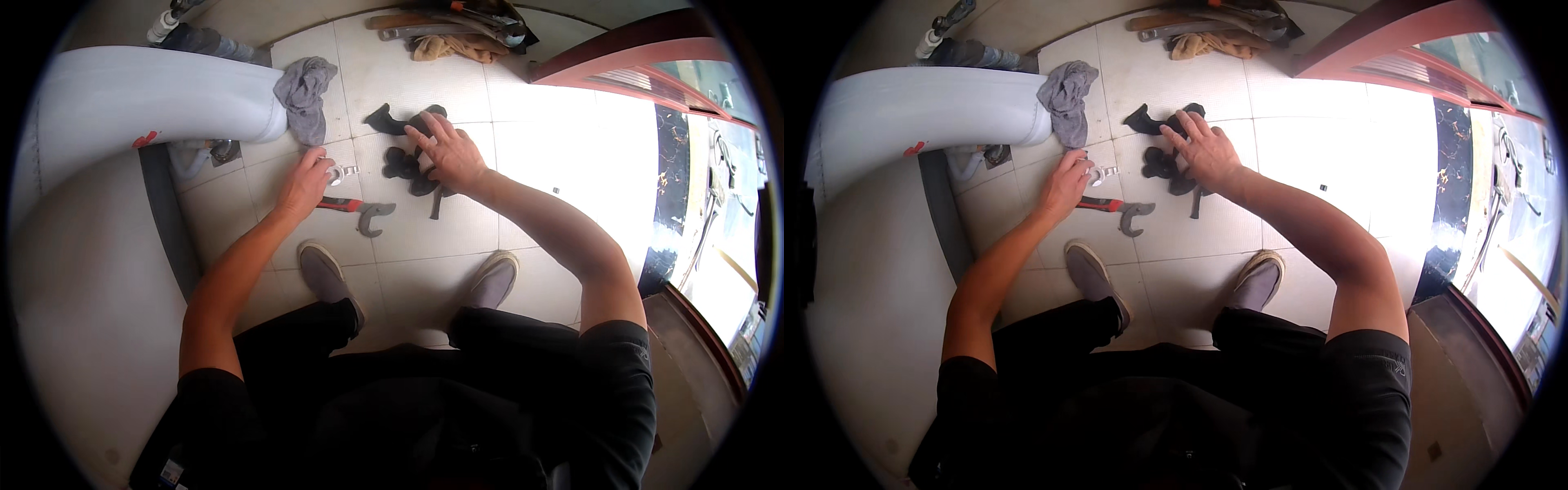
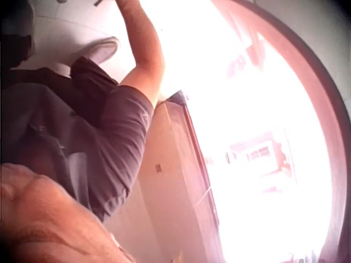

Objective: The person removes a sink faucet by unscrewing the mounting nut and detaching the water supply lines. They then wipe the sink basin with a cloth and organize the tools on the floor.

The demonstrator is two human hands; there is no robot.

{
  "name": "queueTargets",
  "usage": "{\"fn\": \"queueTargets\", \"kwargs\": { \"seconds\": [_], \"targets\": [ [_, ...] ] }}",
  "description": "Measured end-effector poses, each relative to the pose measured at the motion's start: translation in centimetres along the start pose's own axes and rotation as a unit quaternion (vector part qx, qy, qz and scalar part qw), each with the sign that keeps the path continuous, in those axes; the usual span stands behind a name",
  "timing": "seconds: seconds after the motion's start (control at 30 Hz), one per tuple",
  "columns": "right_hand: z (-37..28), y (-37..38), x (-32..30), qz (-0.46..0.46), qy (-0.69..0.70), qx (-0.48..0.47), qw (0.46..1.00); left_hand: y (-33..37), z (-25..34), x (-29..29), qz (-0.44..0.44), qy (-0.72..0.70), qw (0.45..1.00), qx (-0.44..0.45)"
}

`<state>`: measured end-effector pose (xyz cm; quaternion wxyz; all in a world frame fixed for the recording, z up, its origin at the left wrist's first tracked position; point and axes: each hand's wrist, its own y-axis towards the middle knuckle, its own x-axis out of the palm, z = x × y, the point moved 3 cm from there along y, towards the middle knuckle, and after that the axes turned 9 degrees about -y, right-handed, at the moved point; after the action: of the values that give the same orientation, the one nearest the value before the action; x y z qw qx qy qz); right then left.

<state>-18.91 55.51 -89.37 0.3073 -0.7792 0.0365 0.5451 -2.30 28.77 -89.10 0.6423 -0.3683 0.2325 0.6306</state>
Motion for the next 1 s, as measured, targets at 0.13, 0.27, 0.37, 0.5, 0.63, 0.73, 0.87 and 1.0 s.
{"fn": "queueTargets", "kwargs": {
  "seconds": [0.13,0.27,0.37,0.5,0.63,0.73,0.87,1.0],
  "targets": [
    [-2.4,2.7,0.5,0.083,-0.084,0.005,0.993,-0.4,1.3,0.9,0.046,-0.068,0.993,-0.089],
    [-4.6,2.6,2.8,0.091,-0.14,-0.119,0.979,-0.3,2.1,2.4,0.055,0.098,0.992,-0.05],
    [-3.5,1.2,4.3,0.049,-0.065,-0.133,0.988,-0.9,1.2,3.1,0.025,0.068,0.995,-0.07],
    [-0.5,-2.8,2.0,0.142,0.048,-0.117,0.982,-1.0,0.8,4.6,0.022,0.05,0.997,-0.049],
    [1.4,-5.4,5.1,0.015,-0.121,-0.127,0.984,0.7,2.1,4.1,0.013,0.04,0.998,-0.037],
    [2.8,-4.8,4.1,0.08,0.058,-0.099,0.99,1.4,2.3,4.1,-0.012,0.059,0.997,-0.052],
    [3.4,-4.3,-6.2,0.23,0.203,-0.068,0.949,0.8,0.2,4.0,-0.009,0.065,0.997,-0.038],
    [5.7,-2.5,-7.4,0.117,0.234,0.071,0.963,-0.8,1.6,2.8,-0.02,0.056,0.998,-0.006]
  ]
}}
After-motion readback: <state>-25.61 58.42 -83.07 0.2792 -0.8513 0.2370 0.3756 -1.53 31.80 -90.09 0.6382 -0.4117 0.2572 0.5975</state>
